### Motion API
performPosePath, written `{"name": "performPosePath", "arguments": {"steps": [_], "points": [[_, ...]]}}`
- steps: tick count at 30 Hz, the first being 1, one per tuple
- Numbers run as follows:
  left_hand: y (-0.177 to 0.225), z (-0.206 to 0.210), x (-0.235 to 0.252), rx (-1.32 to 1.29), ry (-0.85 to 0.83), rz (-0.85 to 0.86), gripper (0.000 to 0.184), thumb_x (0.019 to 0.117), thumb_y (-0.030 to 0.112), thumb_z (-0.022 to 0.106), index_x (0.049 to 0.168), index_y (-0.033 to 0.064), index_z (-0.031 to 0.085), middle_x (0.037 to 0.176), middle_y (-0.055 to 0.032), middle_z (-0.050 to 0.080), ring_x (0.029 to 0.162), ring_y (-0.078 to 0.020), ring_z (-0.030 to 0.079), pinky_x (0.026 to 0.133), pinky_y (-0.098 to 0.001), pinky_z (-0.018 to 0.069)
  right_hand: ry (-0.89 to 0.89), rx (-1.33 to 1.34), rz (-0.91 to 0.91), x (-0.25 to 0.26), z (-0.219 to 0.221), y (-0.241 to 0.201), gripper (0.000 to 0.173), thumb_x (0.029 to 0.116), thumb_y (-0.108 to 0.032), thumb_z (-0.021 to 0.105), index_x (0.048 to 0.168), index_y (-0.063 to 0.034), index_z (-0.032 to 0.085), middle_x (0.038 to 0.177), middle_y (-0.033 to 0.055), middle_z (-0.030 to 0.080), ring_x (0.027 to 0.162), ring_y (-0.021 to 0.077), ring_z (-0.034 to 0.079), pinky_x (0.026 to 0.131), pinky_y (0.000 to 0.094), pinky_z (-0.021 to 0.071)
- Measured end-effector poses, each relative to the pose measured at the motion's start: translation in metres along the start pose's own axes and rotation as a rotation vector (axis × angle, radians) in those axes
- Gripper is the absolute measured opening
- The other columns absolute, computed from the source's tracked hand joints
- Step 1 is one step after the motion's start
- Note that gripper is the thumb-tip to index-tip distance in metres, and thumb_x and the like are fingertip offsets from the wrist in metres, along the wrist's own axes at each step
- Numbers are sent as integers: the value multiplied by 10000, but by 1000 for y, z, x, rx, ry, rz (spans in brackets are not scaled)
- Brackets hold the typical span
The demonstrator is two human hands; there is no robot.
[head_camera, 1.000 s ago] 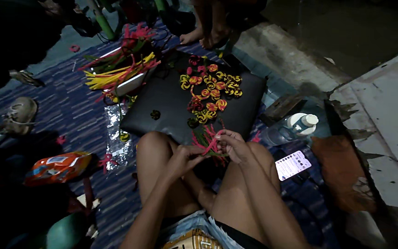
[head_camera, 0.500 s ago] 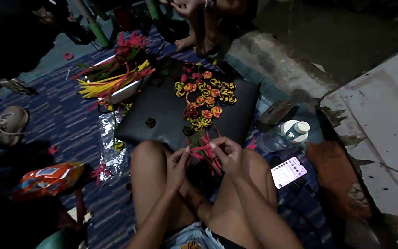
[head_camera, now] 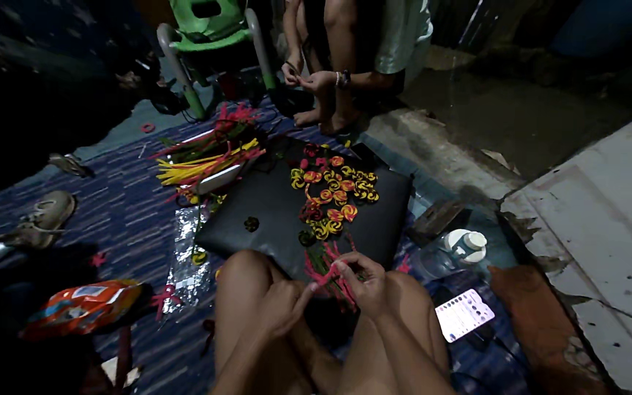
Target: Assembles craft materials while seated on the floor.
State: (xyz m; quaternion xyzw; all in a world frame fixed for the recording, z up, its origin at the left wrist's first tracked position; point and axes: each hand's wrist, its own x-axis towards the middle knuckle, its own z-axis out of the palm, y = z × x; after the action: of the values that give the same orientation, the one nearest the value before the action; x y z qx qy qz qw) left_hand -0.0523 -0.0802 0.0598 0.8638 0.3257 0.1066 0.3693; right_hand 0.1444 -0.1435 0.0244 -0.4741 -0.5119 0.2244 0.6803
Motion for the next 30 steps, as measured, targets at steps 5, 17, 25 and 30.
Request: {"name": "performPosePath", "arguments": {"steps": [5,17,25,30], "points": [[6,6,1,125,-210,194,513,1039,398,556,804,-36,694,694,-179,660,667,-342,681,659,-542,553,5,-99,123,-3,2,-10,140,957,-92,645,965,16,733,850,-4,727,727,-54,636,693,115,538],[-9,28,8,322,470,470,160,1015,203,582,1044,91,693,930,-65,712,730,-159,697,601,-295,577,-72,-26,544,10,-9,-15,178,1015,-109,607,1070,49,667,654,-12,649,540,15,598,561,196,538],[-22,25,17,224,663,472,368,1072,282,469,879,37,663,785,-96,613,749,-155,622,706,-231,529,64,271,615,14,-10,-26,105,967,18,601,885,3,666,634,-58,640,501,-27,562,492,137,485],[-11,31,2,15,320,289,409,985,390,612,913,-8,669,626,-78,614,517,-103,585,510,-270,509,151,240,483,11,-5,-20,61,935,34,630,902,17,678,610,-64,637,495,-29,562,500,141,493]]}}
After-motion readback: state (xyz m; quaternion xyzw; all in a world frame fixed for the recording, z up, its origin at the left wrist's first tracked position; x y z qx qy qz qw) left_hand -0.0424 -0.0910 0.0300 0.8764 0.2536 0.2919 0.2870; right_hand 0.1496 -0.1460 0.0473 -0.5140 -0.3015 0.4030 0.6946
